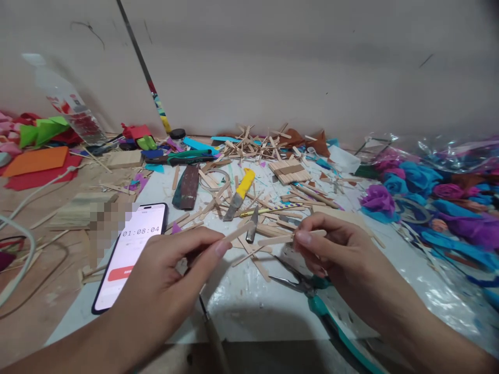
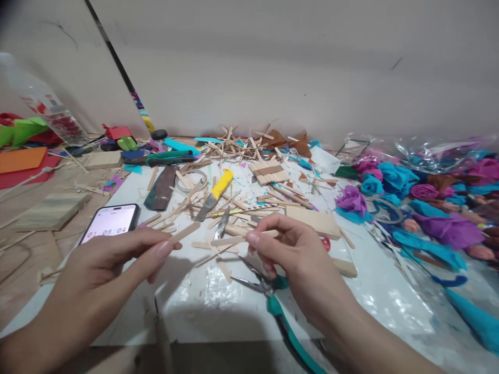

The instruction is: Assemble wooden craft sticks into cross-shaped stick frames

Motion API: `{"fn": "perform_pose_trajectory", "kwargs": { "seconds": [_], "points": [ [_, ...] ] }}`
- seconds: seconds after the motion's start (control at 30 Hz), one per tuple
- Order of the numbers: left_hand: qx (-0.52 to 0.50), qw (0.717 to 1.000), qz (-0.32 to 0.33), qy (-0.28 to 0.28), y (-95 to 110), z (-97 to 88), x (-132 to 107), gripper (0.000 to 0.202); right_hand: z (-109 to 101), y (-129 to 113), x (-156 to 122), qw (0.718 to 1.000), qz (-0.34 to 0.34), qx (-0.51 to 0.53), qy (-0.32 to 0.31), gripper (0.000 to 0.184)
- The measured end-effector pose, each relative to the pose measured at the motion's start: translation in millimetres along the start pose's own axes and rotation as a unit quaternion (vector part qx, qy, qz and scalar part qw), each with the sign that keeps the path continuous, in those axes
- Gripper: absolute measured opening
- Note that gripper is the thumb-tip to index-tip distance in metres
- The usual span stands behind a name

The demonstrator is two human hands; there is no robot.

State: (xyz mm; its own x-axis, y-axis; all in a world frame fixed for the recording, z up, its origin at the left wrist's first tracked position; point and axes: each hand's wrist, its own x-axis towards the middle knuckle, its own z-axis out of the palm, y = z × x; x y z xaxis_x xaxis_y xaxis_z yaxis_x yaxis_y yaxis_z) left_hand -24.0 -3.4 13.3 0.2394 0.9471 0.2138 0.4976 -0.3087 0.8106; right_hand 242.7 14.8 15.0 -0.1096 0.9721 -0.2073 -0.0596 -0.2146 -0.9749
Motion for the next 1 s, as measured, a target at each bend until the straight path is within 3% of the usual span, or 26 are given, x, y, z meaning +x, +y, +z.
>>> {"fn": "perform_pose_trajectory", "kwargs": {
  "seconds": [0.17, 0.3, 0.47, 0.77, 1.0],
  "points": [
    [0.055, 0.987, -0.050, -0.141, -8.0, 9.1, 6.4, 0.027, 4.3, -1.8, 2.3, 1.000, 0.019, 0.018, -0.014, 0.032],
    [0.082, 0.975, -0.074, -0.192, -4.6, 12.8, 11.2, 0.030, 6.4, 1.0, 1.4, 0.999, 0.033, -0.024, -0.033, 0.030],
    [0.103, 0.976, -0.064, -0.181, -4.8, 15.4, 13.8, 0.032, 6.5, 0.3, -0.1, 0.995, 0.044, -0.088, -0.022, 0.033],
    [0.083, 0.985, -0.045, -0.144, -16.0, 10.5, 9.2, 0.028, 1.7, 1.6, 1.1, 0.981, 0.034, -0.181, -0.065, 0.035],
    [-0.013, 0.985, -0.121, -0.122, -8.4, 6.3, 11.7, 0.033, -1.1, 0.7, 0.7, 0.972, 0.050, -0.210, -0.095, 0.031]
  ]
}}
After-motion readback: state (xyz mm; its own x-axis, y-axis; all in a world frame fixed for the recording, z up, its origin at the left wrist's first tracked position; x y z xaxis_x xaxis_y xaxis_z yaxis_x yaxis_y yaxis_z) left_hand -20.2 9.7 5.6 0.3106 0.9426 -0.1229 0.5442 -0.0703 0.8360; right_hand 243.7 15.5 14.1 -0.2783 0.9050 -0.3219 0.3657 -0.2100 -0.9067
